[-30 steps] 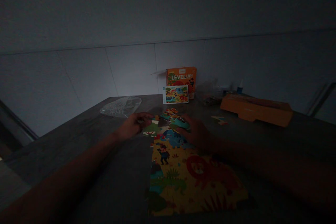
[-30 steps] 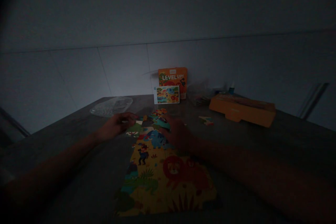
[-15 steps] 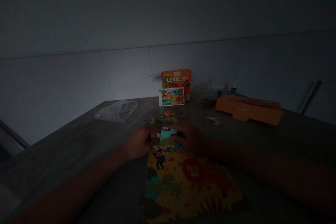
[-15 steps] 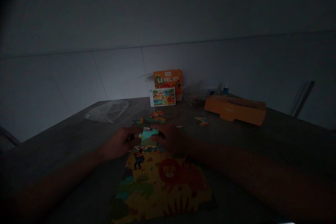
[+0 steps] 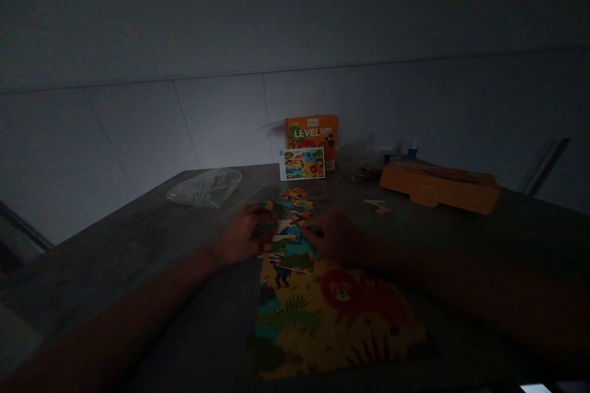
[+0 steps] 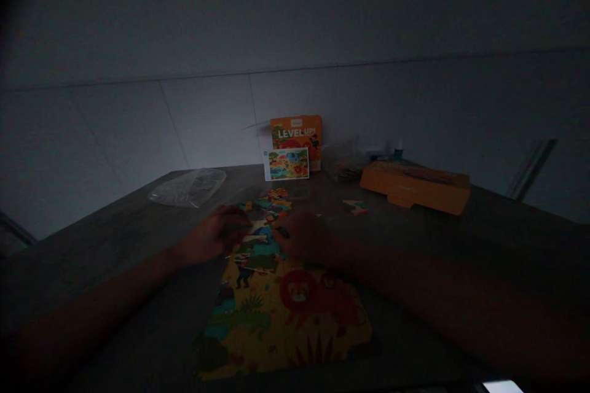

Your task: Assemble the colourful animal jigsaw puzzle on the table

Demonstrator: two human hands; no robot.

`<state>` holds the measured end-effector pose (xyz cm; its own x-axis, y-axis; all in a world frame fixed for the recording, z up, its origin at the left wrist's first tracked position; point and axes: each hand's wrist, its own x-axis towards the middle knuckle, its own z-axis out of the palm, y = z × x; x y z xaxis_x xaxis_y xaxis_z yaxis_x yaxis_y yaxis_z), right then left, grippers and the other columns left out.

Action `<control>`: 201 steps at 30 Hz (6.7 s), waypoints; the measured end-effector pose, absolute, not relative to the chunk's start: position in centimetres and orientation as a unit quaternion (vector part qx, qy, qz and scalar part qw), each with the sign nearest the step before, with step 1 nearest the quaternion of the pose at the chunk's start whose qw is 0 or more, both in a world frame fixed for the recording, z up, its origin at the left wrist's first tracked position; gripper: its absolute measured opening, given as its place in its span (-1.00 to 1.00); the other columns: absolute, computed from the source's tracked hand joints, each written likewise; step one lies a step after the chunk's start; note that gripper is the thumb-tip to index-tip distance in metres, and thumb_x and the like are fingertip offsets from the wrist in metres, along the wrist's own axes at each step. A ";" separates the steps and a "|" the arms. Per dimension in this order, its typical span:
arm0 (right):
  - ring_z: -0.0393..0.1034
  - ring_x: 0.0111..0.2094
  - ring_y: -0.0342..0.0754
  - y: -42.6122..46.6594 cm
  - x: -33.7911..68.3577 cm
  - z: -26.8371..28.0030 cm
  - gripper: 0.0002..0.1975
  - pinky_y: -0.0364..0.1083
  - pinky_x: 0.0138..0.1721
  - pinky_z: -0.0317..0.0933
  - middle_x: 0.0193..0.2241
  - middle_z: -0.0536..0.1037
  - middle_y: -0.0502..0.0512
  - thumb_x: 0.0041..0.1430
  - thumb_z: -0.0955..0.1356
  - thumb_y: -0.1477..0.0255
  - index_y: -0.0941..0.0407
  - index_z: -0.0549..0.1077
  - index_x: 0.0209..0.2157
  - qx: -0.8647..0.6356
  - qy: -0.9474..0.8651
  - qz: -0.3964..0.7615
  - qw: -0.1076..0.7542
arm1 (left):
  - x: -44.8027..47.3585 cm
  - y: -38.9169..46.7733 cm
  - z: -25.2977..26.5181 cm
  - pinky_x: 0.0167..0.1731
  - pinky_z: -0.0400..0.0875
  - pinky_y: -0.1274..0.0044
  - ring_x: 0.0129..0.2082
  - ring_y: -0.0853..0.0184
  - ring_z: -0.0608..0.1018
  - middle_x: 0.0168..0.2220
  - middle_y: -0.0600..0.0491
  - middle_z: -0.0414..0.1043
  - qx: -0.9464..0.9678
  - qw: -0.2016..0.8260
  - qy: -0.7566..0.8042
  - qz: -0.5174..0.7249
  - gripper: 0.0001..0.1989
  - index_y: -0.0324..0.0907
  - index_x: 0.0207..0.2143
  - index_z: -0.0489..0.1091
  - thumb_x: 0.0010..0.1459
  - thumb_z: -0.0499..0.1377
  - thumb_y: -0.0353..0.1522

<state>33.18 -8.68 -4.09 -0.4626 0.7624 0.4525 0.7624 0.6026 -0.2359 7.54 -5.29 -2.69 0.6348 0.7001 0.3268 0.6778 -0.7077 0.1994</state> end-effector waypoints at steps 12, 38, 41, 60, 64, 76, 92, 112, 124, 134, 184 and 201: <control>0.52 -0.18 0.16 -8.3 33.5 -4.1 -0.68 0.02 -0.15 0.35 -0.15 0.61 0.28 0.22 0.38 0.43 0.16 0.56 0.00 -0.567 -0.784 -0.006 0.251 | 5.6 -1.5 -4.6 0.21 0.26 0.25 0.19 0.03 0.45 0.17 -0.15 0.45 0.869 0.014 0.472 0.148 -0.48 -0.15 0.11 0.47 0.32 0.06 -0.02; 0.46 -0.03 0.08 -7.3 33.8 -4.9 -0.79 0.04 0.04 0.31 -0.12 0.60 0.17 0.18 0.39 0.58 0.12 0.56 -0.14 -0.413 -0.858 0.015 0.305 | 7.3 -5.7 -2.4 0.23 0.27 0.20 0.22 0.07 0.40 0.16 -0.07 0.44 0.959 0.072 0.236 0.142 -0.68 -0.07 0.11 0.47 0.41 0.08 -0.21; 0.45 -0.05 0.10 -7.3 33.7 -4.8 -0.81 0.04 0.02 0.30 -0.15 0.60 0.19 0.15 0.40 0.57 0.16 0.56 -0.17 -0.419 -0.856 0.011 0.301 | 7.3 -5.5 -2.7 0.24 0.26 0.20 0.23 0.07 0.38 0.13 -0.06 0.46 0.959 0.068 0.232 0.150 -0.69 -0.07 0.09 0.47 0.42 0.07 -0.21; 0.39 -0.03 0.15 -7.6 33.6 -4.7 -0.73 0.06 0.04 0.22 -0.10 0.54 0.27 0.25 0.41 0.36 0.20 0.52 -0.07 -0.504 -0.823 -0.030 0.260 | 6.8 -6.4 -1.3 0.26 0.22 0.16 0.28 -0.03 0.31 0.23 -0.14 0.31 0.963 0.133 0.190 0.135 -0.43 -0.12 0.09 0.39 0.11 0.38 -0.06; 0.41 -0.05 0.10 -7.4 33.6 -4.7 -0.80 0.01 0.01 0.22 -0.13 0.55 0.22 0.23 0.40 0.43 0.18 0.50 -0.11 -0.504 -0.823 -0.032 0.261 | 7.0 -6.2 -1.5 0.22 0.28 0.17 0.22 0.00 0.38 0.16 -0.14 0.36 0.961 0.125 0.203 0.141 -0.53 -0.15 0.06 0.42 0.18 0.34 -0.12; 0.40 -0.08 0.09 -7.4 33.6 -4.8 -0.86 0.01 -0.03 0.23 -0.16 0.55 0.21 0.22 0.39 0.52 0.19 0.50 -0.16 -0.510 -0.820 -0.034 0.255 | 7.4 -6.3 -1.7 0.08 0.41 0.25 0.07 0.09 0.50 0.04 -0.12 0.44 0.962 0.129 0.175 0.168 -0.64 -0.18 0.00 0.46 0.20 0.34 -0.24; 0.37 -0.02 0.13 -7.8 33.4 -4.3 -0.80 0.05 0.05 0.18 -0.11 0.55 0.24 0.21 0.40 0.52 0.22 0.50 -0.11 -0.526 -0.814 -0.040 0.243 | 7.8 -7.4 -1.1 0.00 0.42 0.31 -0.04 0.14 0.52 -0.08 -0.06 0.52 0.956 0.163 0.167 0.179 -0.63 -0.16 0.05 0.44 0.20 0.33 -0.31; 0.40 -0.07 0.11 -7.7 33.6 -4.6 -0.79 0.02 -0.02 0.23 -0.11 0.53 0.25 0.26 0.37 0.45 0.19 0.49 -0.08 -0.542 -0.802 -0.025 0.248 | 9.0 -8.7 -1.3 0.09 0.41 0.26 0.06 0.11 0.49 0.04 -0.09 0.43 0.955 0.160 0.177 0.174 -0.51 -0.15 0.12 0.39 0.20 0.35 -0.20; 0.37 -0.01 0.24 -7.4 33.6 -5.0 -0.69 0.15 0.05 0.23 -0.08 0.50 0.35 0.26 0.38 0.39 0.22 0.45 0.00 -0.574 -0.776 -0.027 0.259 | 7.5 -6.5 -1.1 -0.06 0.45 0.34 -0.10 0.16 0.53 -0.14 -0.06 0.47 0.952 0.131 0.234 0.145 -0.68 -0.19 -0.13 0.52 0.23 0.31 -0.14; 0.35 0.14 0.11 -7.5 33.6 -4.5 -0.46 0.06 0.16 0.24 0.14 0.44 0.28 0.16 0.34 0.61 0.17 0.31 0.19 -0.509 -0.791 0.036 0.337 | 7.3 -6.3 -1.5 -0.09 0.46 0.33 -0.14 0.17 0.53 -0.18 -0.04 0.48 0.952 0.131 0.229 0.158 -0.65 -0.18 -0.05 0.51 0.23 0.31 -0.15; 0.44 -0.17 0.06 -9.4 33.3 -3.8 -0.78 0.07 -0.06 0.25 -0.22 0.62 0.17 0.28 0.37 0.35 0.18 0.55 -0.13 -0.168 -0.931 -0.009 0.324 | 7.6 -6.2 -1.5 -0.03 0.41 0.39 -0.08 0.21 0.55 -0.13 -0.07 0.57 0.937 0.145 0.258 0.186 -0.71 -0.21 -0.17 0.53 0.20 0.03 -0.52; 0.39 -0.15 0.08 -10.1 33.4 -3.0 -0.67 0.13 -0.01 0.21 -0.18 0.53 0.23 0.25 0.34 0.19 0.17 0.51 -0.14 -0.061 -0.956 0.069 0.278 | 7.3 -6.4 -1.1 -0.01 0.38 0.32 -0.06 0.13 0.49 -0.12 -0.05 0.43 0.939 0.156 0.268 0.146 -0.63 -0.20 -0.20 0.46 0.07 0.37 -0.14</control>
